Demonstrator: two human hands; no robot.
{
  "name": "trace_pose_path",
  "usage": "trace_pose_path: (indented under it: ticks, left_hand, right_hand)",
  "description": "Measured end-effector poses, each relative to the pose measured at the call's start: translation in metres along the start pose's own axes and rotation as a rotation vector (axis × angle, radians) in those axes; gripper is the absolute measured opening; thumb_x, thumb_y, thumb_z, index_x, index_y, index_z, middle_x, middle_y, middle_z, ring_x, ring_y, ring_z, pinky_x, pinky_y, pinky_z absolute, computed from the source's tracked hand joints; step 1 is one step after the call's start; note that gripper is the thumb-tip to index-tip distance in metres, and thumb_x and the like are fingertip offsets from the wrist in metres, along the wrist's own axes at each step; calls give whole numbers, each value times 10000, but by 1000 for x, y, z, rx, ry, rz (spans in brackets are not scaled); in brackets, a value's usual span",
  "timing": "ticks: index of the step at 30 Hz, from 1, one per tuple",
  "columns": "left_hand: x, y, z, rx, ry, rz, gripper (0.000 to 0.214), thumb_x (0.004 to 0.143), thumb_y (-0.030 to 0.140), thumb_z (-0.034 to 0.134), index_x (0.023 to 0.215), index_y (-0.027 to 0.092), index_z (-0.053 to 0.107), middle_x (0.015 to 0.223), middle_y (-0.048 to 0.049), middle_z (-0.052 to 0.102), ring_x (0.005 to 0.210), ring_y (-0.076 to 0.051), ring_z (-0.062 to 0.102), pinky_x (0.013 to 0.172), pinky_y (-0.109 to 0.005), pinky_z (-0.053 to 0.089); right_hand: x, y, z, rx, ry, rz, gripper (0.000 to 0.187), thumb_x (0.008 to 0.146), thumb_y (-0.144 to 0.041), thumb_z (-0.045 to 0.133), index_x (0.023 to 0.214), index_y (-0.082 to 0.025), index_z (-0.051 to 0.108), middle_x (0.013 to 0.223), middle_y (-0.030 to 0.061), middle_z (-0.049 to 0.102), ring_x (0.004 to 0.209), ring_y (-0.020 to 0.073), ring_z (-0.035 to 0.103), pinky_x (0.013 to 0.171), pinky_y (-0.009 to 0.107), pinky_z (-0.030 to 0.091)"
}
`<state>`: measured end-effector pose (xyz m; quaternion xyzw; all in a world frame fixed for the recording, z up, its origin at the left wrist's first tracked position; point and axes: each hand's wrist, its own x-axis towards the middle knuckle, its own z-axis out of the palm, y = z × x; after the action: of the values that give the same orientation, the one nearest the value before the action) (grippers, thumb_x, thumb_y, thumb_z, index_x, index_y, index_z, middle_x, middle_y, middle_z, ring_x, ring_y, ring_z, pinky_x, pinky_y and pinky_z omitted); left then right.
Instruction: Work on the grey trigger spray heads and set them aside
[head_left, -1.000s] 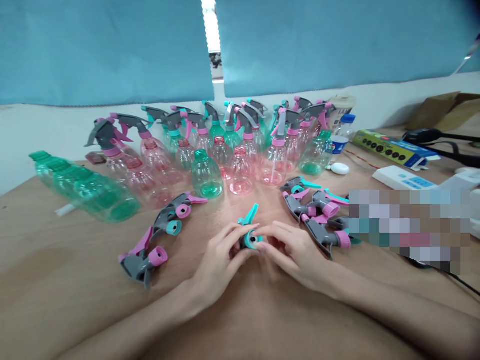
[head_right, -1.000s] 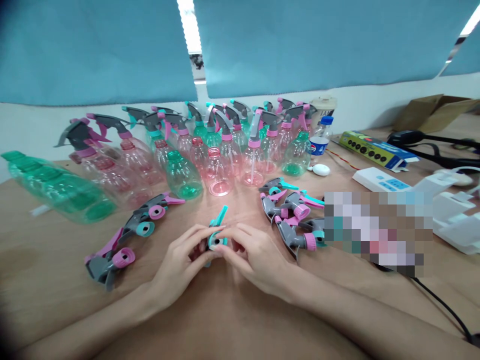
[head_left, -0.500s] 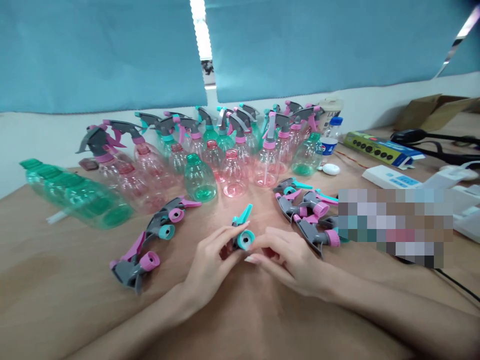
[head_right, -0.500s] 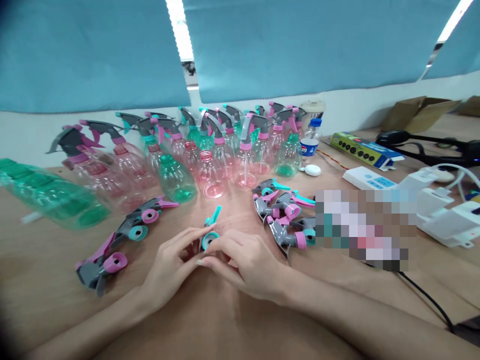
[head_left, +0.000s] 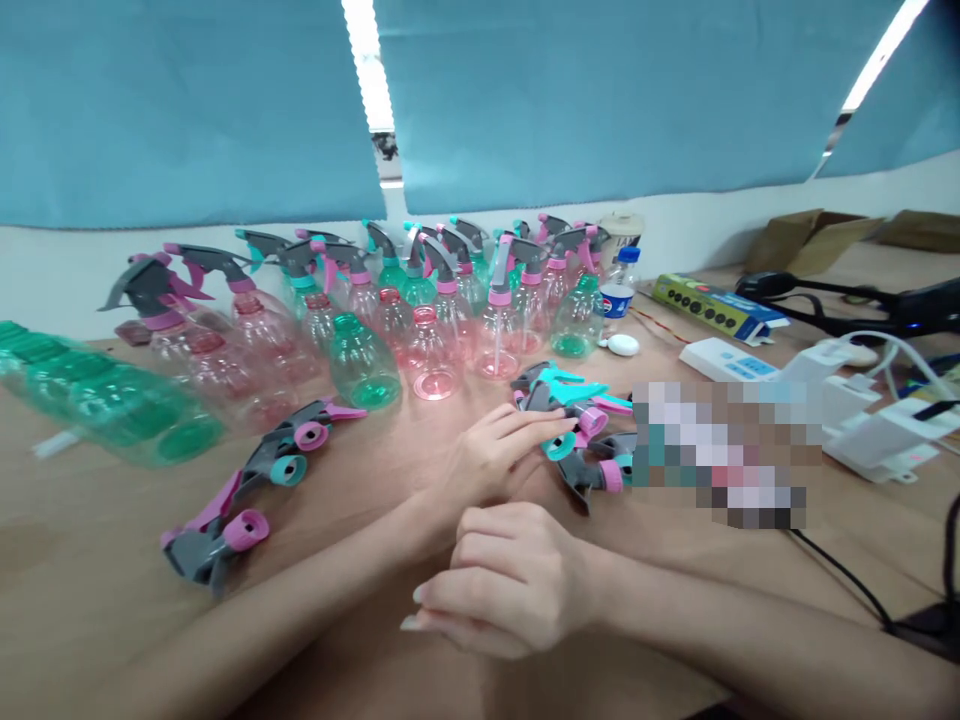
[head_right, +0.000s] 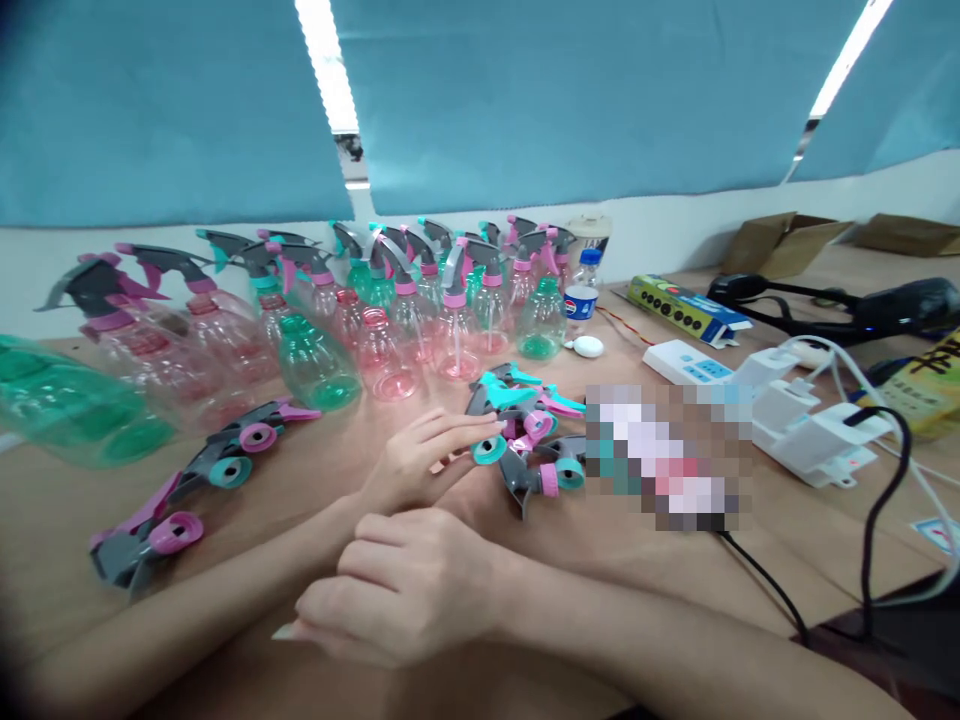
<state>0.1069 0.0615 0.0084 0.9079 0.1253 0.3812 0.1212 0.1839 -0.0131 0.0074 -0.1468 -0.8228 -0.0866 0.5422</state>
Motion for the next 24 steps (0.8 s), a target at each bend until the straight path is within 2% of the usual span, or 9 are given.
trace_pose_path:
  ticks: [3, 8, 10, 13, 16, 19, 22, 24]
  left_hand:
    - [15, -4, 12, 34, -55, 58, 282, 930, 145, 440, 1161, 204, 591, 1202, -61, 633, 1043, -179, 603, 914, -358, 490]
    - [22, -3, 24, 112, -241, -27, 322, 928, 119, 426, 1196, 211, 580, 1200, -70, 621, 1090, -191, 580, 920, -386, 497]
    - [20, -3, 25, 125, -299, -51, 346, 930, 117, 421, 1230, 226, 553, 1235, -70, 600, 1098, -192, 576, 887, -379, 519]
    - [14, -3, 19, 129, -291, -48, 349, 931, 119, 416, 1234, 230, 546, 1257, -66, 589, 1111, -195, 574, 882, -377, 528]
    - [2, -4, 3, 134, -229, -37, 313, 929, 137, 420, 1184, 220, 582, 1214, -64, 615, 1079, -188, 593, 892, -368, 524]
    - [-18, -3, -21, 156, -175, -82, 286, 921, 140, 431, 1131, 206, 613, 1132, -66, 643, 1012, -175, 614, 841, -321, 534]
    - [-44, 1, -56, 233, -159, -230, 263, 915, 139, 432, 1077, 190, 633, 1039, -64, 654, 937, -168, 621, 784, -292, 531]
    - [-62, 2, -84, 322, -174, -361, 270, 922, 142, 408, 1061, 200, 633, 1045, -54, 647, 959, -172, 607, 832, -311, 506]
  right_hand:
    - [-2, 1, 2, -16, 7, -9, 251, 839, -242, 622, 605, -166, 572, 496, -42, 508, 457, 78, 438, 441, 203, 391]
    - [-2, 2, 7, -28, -12, -16, 278, 853, -252, 600, 591, -168, 564, 483, -48, 506, 451, 83, 435, 448, 206, 400]
    - [-3, 1, 8, -40, -58, -13, 280, 861, -271, 595, 602, -170, 562, 496, -46, 521, 462, 87, 463, 478, 213, 419]
    - [-4, 1, 8, -36, -130, -2, 269, 874, -295, 581, 636, -170, 566, 553, -31, 575, 509, 98, 517, 533, 229, 447]
    - [-5, -1, 4, -12, -146, 26, 228, 883, -268, 566, 679, -166, 571, 600, -16, 610, 537, 104, 528, 552, 232, 453]
    - [-4, -2, 0, 20, -147, 67, 192, 888, -235, 550, 712, -161, 573, 612, -3, 618, 545, 112, 518, 539, 234, 437]
    - [-3, -2, -3, 54, -140, 86, 185, 901, -215, 526, 736, -147, 577, 595, 8, 599, 538, 118, 501, 538, 240, 420]
    - [-4, -1, -3, 58, -177, 106, 200, 909, -213, 509, 735, -140, 575, 580, 10, 567, 537, 122, 485, 532, 244, 404]
